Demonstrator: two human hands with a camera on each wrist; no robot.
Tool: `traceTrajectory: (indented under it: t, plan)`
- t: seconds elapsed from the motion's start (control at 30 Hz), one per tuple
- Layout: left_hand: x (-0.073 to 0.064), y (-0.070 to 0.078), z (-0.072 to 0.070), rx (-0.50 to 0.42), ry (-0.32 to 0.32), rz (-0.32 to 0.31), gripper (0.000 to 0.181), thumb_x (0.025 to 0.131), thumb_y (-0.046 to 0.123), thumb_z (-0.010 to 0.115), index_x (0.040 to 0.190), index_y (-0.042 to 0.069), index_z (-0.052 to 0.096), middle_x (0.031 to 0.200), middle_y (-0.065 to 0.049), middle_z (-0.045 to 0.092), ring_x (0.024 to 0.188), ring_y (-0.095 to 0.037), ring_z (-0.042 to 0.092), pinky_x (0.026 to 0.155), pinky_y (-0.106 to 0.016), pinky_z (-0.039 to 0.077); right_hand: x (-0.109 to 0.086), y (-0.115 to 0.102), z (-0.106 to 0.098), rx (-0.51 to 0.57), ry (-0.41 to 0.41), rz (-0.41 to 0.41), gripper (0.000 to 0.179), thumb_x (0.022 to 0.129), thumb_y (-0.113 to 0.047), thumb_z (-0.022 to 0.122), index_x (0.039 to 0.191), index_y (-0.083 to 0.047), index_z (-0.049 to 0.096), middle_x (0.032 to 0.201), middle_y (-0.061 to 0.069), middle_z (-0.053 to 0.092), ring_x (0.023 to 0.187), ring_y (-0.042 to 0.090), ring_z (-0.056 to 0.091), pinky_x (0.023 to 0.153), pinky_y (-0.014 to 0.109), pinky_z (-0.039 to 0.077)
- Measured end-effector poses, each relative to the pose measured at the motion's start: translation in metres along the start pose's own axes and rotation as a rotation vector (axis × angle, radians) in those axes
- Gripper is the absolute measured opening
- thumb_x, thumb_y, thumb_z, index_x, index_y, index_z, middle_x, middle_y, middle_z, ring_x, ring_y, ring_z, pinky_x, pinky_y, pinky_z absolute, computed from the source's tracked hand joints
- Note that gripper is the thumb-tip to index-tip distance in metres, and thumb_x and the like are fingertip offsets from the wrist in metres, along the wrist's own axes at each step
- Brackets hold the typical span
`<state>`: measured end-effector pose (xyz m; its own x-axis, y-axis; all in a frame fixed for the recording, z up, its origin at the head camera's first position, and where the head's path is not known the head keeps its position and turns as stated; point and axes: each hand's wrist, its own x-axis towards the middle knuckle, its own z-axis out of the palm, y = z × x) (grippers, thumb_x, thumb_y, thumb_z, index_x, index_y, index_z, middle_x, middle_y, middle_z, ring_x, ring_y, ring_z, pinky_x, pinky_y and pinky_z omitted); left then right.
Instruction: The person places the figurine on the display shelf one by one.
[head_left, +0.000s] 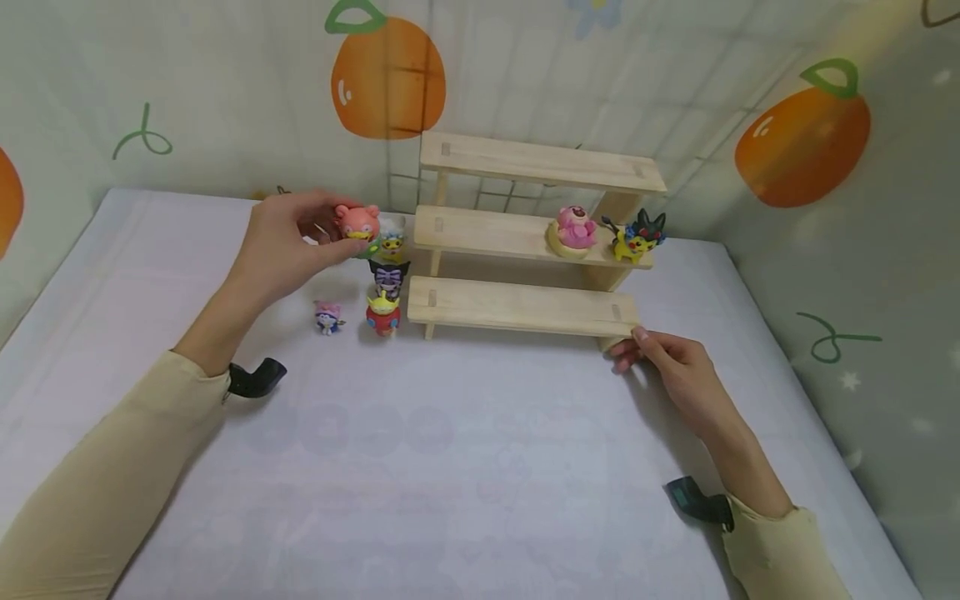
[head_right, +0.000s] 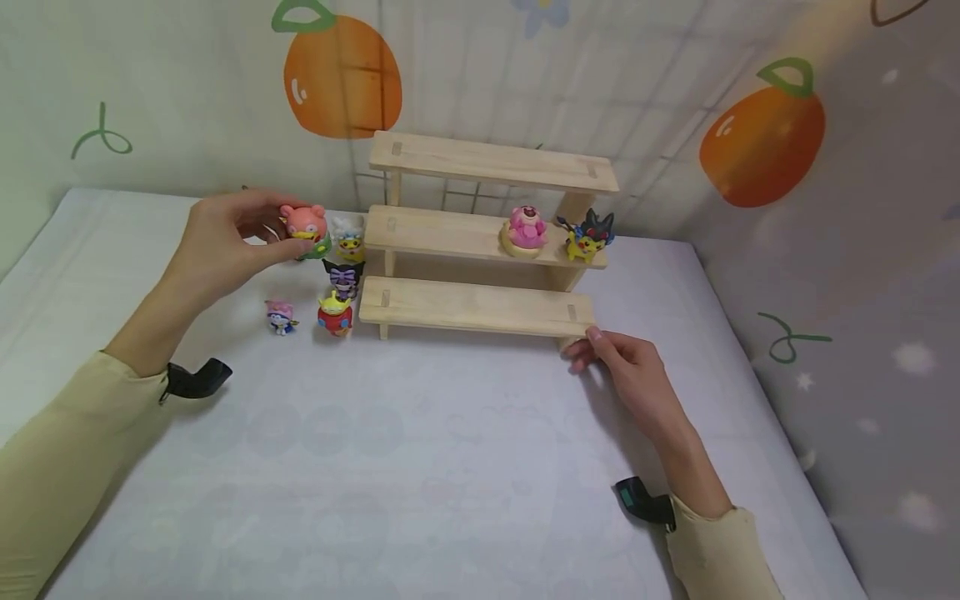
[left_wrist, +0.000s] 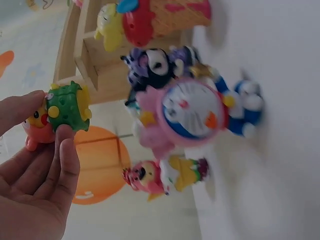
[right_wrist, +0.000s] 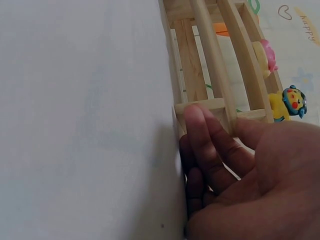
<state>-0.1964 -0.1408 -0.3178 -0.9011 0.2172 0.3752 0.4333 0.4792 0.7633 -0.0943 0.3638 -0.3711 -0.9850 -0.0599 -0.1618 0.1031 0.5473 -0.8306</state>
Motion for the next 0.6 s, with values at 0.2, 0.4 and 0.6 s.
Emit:
traceTrajectory:
  t: [0.2, 0.4, 0.6]
  plan:
    - [0.008, 0.014, 0.012, -0.082, 0.0, -0.004, 0.032, 0.088, 0.02, 0.086, 0.118, 0.015, 0.078, 0.1, -0.003, 0.073, 0.082, -0.017, 0.064, 0.071, -0.021, 0.051, 0.0, 0.001, 0.0, 0.018, 0.014, -0.015, 0.058, 0.112, -0.047, 0.046, 0.128, 0.004, 0.069, 0.102, 0.001, 0.079, 0.113, 0.005, 0.058, 0.096, 0.011, 0.036]
    - [0.017, 0.026, 0.024, -0.108, 0.001, 0.026, 0.032, 0.088, 0.02, 0.086, 0.118, 0.012, 0.078, 0.103, -0.006, 0.074, 0.083, -0.017, 0.065, 0.072, -0.02, 0.052, 0.0, 0.001, -0.001, 0.027, 0.017, -0.001, 0.059, 0.111, -0.048, 0.046, 0.128, 0.004, 0.069, 0.101, 0.0, 0.078, 0.113, 0.007, 0.057, 0.097, 0.012, 0.035]
    - [0.025, 0.034, 0.035, -0.134, -0.01, 0.033, 0.034, 0.088, 0.019, 0.087, 0.12, 0.012, 0.078, 0.102, -0.007, 0.074, 0.082, -0.018, 0.065, 0.072, -0.02, 0.053, 0.001, 0.001, 0.0, 0.002, 0.02, 0.005, 0.06, 0.111, -0.05, 0.045, 0.127, 0.002, 0.07, 0.102, 0.002, 0.078, 0.113, 0.009, 0.057, 0.096, 0.011, 0.034]
